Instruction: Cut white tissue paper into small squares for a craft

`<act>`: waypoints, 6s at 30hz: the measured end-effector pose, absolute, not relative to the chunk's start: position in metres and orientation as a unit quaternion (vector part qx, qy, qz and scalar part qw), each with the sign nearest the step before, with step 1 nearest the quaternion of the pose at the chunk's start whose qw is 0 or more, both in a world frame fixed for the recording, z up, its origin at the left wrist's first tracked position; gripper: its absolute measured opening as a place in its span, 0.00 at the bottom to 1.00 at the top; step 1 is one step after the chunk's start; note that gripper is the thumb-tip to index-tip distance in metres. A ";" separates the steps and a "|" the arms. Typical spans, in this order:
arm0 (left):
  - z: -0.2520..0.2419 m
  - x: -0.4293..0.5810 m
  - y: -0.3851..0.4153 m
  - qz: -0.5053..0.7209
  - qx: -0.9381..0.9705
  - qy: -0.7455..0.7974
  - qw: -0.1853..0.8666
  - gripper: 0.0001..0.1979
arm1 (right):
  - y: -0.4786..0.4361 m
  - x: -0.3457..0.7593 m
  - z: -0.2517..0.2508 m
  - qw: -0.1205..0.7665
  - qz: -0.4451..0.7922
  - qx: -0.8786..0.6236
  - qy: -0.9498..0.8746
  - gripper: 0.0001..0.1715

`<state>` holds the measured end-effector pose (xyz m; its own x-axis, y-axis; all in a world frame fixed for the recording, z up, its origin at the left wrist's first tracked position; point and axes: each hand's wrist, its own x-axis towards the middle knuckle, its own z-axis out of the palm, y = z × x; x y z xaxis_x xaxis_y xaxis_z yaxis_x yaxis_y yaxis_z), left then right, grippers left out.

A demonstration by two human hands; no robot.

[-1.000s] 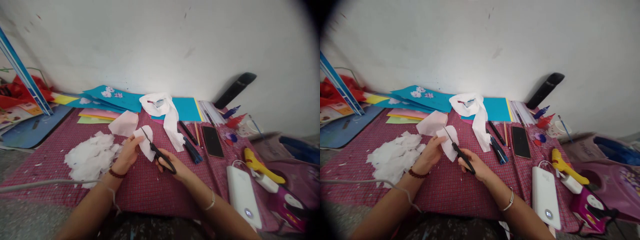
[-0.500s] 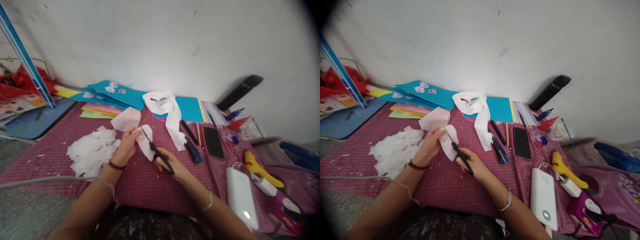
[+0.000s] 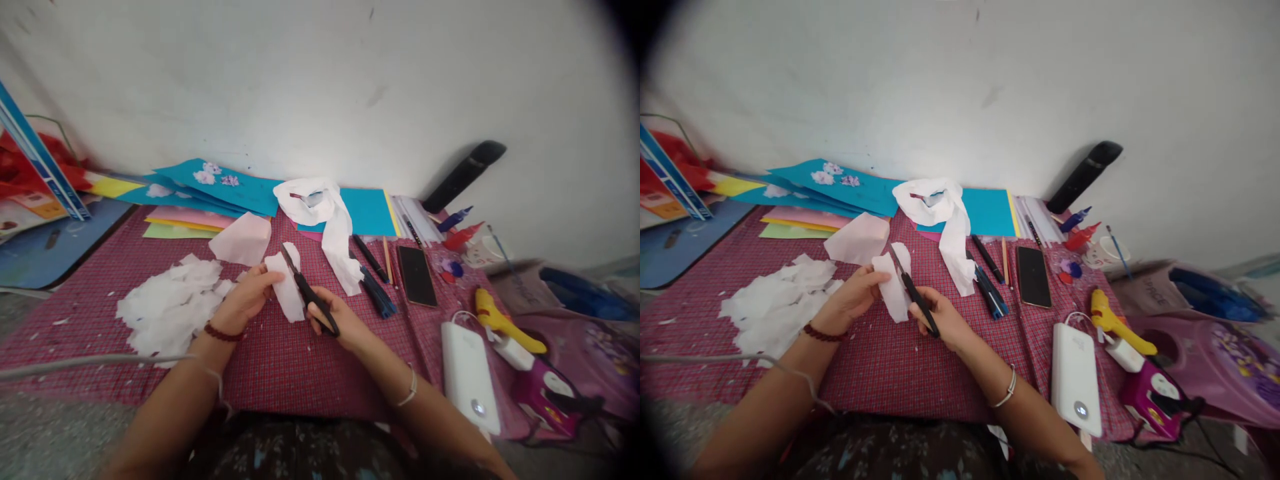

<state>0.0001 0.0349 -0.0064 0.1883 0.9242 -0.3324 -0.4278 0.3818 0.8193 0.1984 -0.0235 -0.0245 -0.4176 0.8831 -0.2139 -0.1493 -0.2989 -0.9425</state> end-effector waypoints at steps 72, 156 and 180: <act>0.013 -0.017 0.039 0.618 0.309 0.455 0.562 0.09 | -0.024 0.212 -0.012 0.249 0.698 -0.368 -0.561 0.39; -0.001 0.000 0.040 0.629 0.387 0.360 0.570 0.21 | -0.019 0.227 -0.012 0.259 0.664 -0.383 -0.588 0.37; 0.001 -0.010 0.043 0.585 0.302 0.427 0.620 0.13 | -0.020 0.219 -0.007 0.262 0.635 -0.464 -0.559 0.34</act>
<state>-0.0105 0.0432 0.0005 -0.0482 0.9831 -0.1769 -0.4683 0.1342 0.8733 0.2189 -0.0199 -0.0070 -0.4313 0.8521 -0.2964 0.1864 -0.2373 -0.9534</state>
